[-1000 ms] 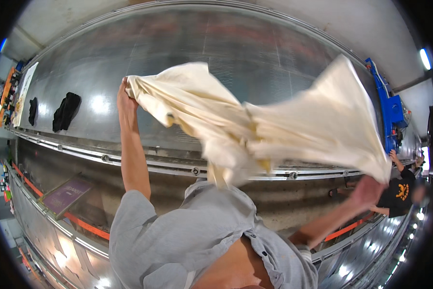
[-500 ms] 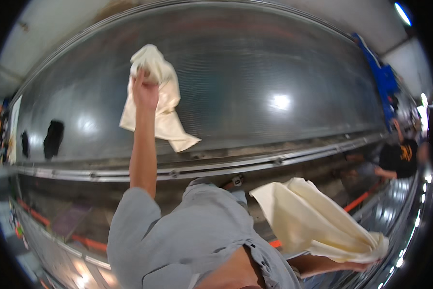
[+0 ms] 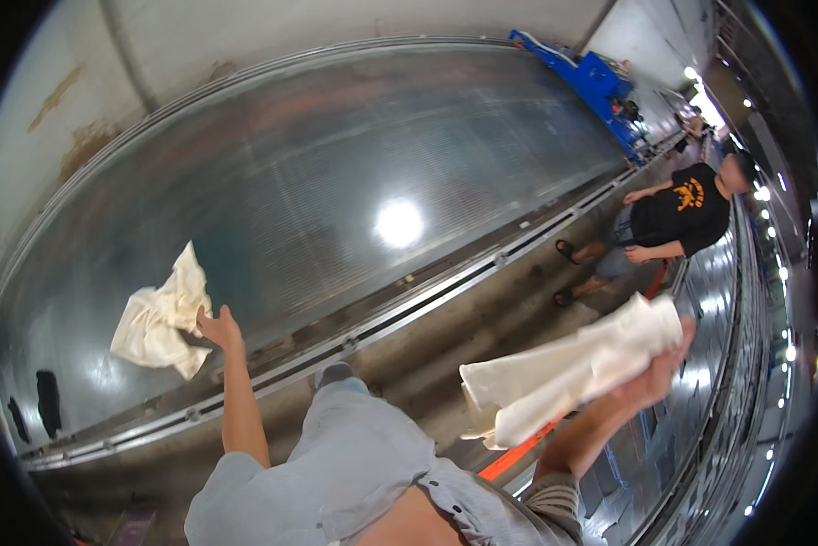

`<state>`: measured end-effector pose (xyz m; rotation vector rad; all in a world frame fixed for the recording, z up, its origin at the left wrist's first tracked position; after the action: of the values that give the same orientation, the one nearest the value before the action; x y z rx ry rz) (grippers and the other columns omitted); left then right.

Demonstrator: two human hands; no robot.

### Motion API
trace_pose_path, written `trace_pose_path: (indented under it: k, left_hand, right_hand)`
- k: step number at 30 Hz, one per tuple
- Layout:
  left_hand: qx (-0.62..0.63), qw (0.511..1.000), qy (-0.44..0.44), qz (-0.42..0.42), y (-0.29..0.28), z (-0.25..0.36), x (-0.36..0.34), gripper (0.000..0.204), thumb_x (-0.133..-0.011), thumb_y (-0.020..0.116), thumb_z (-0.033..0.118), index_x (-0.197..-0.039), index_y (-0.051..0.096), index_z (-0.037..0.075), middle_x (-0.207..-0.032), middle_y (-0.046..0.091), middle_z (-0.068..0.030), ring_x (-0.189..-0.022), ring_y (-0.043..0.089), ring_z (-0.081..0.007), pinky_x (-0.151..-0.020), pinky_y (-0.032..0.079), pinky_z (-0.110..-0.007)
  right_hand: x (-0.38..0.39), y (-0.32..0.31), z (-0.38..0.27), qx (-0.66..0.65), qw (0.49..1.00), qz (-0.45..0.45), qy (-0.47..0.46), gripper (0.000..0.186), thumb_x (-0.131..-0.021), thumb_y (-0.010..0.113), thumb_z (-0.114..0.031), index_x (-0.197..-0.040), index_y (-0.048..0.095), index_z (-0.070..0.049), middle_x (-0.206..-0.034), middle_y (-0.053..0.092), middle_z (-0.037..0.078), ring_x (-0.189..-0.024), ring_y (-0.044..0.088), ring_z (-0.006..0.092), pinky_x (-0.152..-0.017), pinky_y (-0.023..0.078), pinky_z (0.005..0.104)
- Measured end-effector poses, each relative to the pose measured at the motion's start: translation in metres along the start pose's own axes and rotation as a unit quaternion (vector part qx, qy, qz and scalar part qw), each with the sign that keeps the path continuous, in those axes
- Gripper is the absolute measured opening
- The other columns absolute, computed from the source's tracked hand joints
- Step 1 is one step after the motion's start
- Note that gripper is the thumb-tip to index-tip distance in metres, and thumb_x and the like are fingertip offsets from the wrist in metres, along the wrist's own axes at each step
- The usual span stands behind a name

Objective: The person retrieves a purple screen printing frame from a stack, wipes it with a cloth, and places it on a conveyor table. They then use a measuring tape to mark the table surface and arrange black and white t-shirts on the table.

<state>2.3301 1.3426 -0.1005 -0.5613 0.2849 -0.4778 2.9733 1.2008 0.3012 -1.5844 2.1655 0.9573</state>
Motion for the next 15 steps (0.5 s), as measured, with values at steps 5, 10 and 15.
trace_pose_path:
  k: [5,10,15]
  left_hand:
    - [0.343,0.761,-0.111,-0.54,0.126,0.17,0.179,0.023,-0.091,0.063,0.017,-0.11,0.065,0.004,-0.116,0.064,-0.0088,-0.11,0.057,-0.0218,-0.098,0.04,-0.036]
    - [0.49,0.42,-0.228,-0.729,0.242,0.283,0.341,0.056,-0.097,0.05,0.039,-0.139,0.039,0.003,-0.143,0.043,-0.018,-0.131,0.044,-0.0287,-0.105,0.038,-0.053]
    - [0.477,0.479,-0.357,-0.644,0.308,0.304,0.366,0.05,-0.099,0.044,0.04,-0.137,0.04,0.008,-0.141,0.044,-0.019,-0.126,0.047,-0.0363,-0.095,0.046,-0.057]
  right_hand:
    - [-0.16,0.099,0.109,-0.151,0.987,-0.033,0.047,0.025,-0.091,0.055,0.0,-0.116,0.055,-0.007,-0.103,0.06,0.005,-0.089,0.059,0.015,-0.08,0.05,0.0326]
    - [-0.265,0.149,0.244,-0.01,0.973,-0.19,0.131,0.042,-0.09,0.064,-0.012,-0.129,0.055,-0.001,-0.117,0.063,0.007,-0.105,0.058,0.0149,-0.092,0.045,0.0265]
    - [-0.183,0.031,0.412,0.319,0.874,-0.287,0.228,0.047,-0.089,0.066,-0.026,-0.125,0.056,0.001,-0.123,0.061,0.016,-0.116,0.057,0.021,-0.097,0.045,0.0354]
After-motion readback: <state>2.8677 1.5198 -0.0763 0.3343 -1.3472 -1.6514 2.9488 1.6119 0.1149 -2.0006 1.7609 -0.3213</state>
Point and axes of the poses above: each hand's wrist, its own x-axis away from the middle knuckle, its own y-axis out of the palm, z = x × y, the point moved 7 cm from there along -x, towards the middle knuckle
